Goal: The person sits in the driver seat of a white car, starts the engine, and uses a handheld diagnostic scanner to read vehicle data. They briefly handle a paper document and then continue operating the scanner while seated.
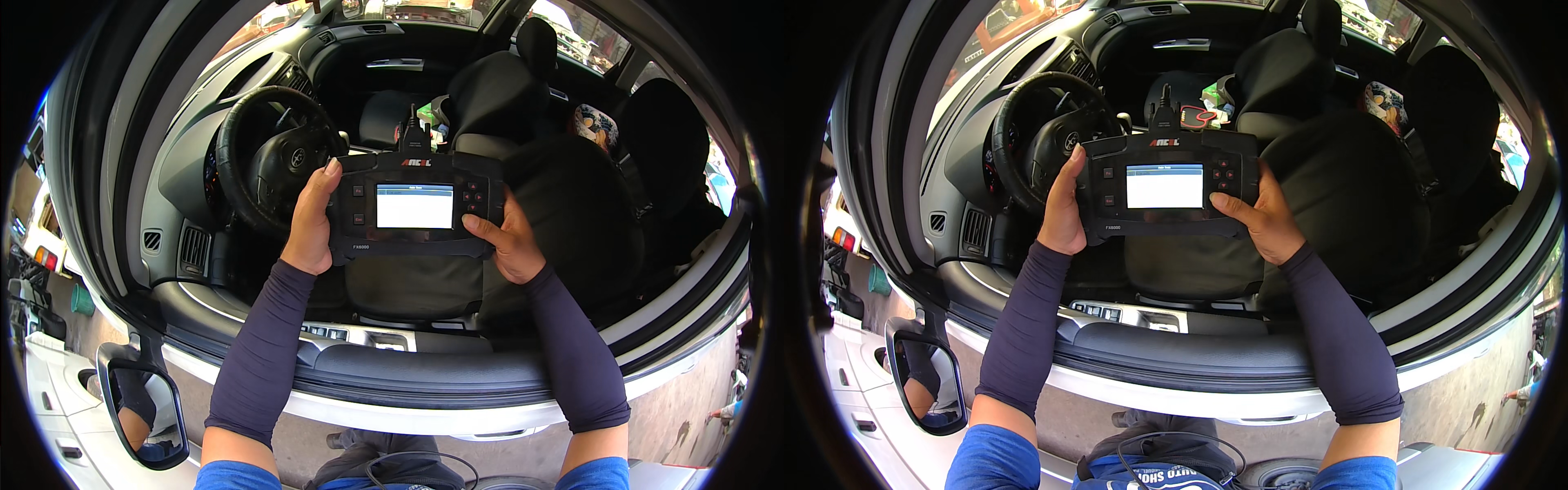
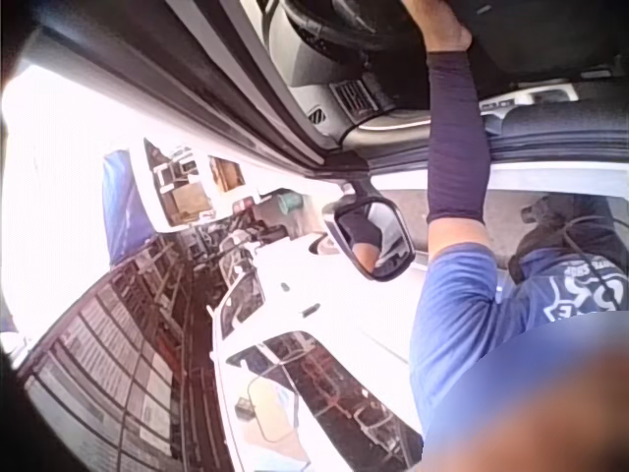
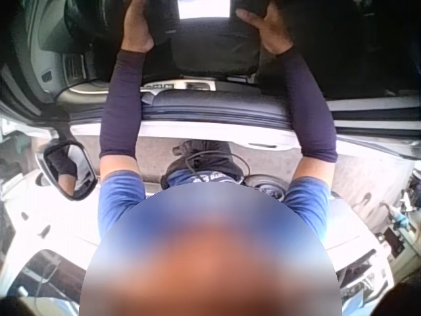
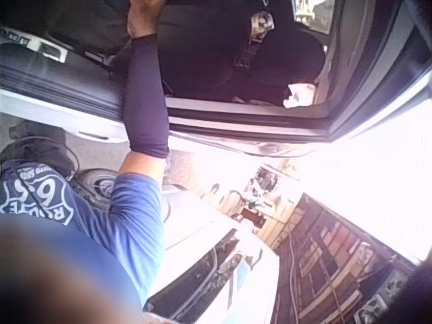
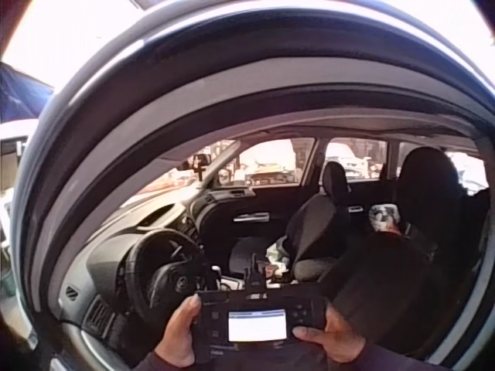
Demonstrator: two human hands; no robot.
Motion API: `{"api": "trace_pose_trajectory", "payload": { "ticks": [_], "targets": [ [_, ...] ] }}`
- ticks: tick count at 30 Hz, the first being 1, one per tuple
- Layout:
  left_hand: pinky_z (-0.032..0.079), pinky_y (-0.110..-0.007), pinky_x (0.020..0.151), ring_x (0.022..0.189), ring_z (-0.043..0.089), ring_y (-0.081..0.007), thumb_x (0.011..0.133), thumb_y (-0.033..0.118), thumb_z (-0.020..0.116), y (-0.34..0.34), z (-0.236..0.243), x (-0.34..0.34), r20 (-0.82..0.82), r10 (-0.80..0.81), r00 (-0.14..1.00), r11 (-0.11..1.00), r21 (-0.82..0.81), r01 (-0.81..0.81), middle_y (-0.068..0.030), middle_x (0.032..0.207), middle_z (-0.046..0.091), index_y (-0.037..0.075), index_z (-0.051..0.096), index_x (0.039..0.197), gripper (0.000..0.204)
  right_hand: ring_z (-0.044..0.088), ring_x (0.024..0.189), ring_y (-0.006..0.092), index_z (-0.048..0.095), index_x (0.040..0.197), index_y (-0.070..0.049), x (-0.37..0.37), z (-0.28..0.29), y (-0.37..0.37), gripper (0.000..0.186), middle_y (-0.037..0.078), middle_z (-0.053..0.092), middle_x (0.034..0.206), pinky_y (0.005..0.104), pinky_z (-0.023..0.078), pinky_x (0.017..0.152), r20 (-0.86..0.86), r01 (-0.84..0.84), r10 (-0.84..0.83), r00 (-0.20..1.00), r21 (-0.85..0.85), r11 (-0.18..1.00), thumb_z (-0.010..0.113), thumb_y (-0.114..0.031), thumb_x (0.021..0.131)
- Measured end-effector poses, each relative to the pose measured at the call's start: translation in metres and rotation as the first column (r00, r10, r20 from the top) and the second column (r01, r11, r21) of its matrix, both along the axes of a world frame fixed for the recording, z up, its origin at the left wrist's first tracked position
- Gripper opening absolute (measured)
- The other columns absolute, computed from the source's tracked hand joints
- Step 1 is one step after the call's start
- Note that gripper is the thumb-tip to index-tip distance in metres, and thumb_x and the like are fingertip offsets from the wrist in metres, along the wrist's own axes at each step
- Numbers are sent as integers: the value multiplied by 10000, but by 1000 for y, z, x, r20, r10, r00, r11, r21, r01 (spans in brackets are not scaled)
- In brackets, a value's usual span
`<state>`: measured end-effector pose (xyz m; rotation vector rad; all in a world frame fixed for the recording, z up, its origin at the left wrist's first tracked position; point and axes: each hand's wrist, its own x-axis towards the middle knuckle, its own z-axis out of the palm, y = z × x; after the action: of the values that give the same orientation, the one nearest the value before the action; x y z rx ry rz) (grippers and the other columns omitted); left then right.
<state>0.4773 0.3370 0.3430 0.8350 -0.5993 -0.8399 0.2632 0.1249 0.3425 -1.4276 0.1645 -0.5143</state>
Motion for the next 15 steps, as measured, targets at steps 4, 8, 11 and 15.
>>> {"api": "trace_pose_trajectory", "payload": {
  "ticks": [4,8,11,15],
  "targets": [
    [600,-346,935,1075,727,-179,1097,432,481,-1,-1,0,-15,6,1000,1000,-2,-6,-76,1245,719,64,612,1363,473,594,1220,146,439,1457,-33,1,-1,0,596,71,618,1290,323,496,1056,-2,28,-28,1000,88,996,750,-144,960],
    [600,-343,933,1058,729,-180,1097,425,482,-2,-2,-2,16,45,999,999,12,-45,-75,1236,719,64,604,1369,469,598,1214,146,453,1446,-36,4,-5,0,554,69,626,1286,324,498,1049,-43,83,-78,996,129,988,726,-137,975],
    [604,-345,928,1048,730,-186,1099,419,477,-2,0,-4,36,23,999,999,26,-24,-81,1232,717,62,598,1376,468,599,1212,145,461,1433,-36,4,-8,-1,552,62,628,1280,326,497,1050,-74,106,-95,993,164,981,736,-124,962],
    [609,-353,926,1058,729,-191,1101,425,470,-2,1,-3,16,5,1000,1000,15,-5,-91,1241,713,55,596,1379,480,594,1216,145,465,1424,-37,1,-8,-3,576,56,624,1272,329,491,1059,-14,34,-32,999,161,986,765,-115,938]
  ]
}}
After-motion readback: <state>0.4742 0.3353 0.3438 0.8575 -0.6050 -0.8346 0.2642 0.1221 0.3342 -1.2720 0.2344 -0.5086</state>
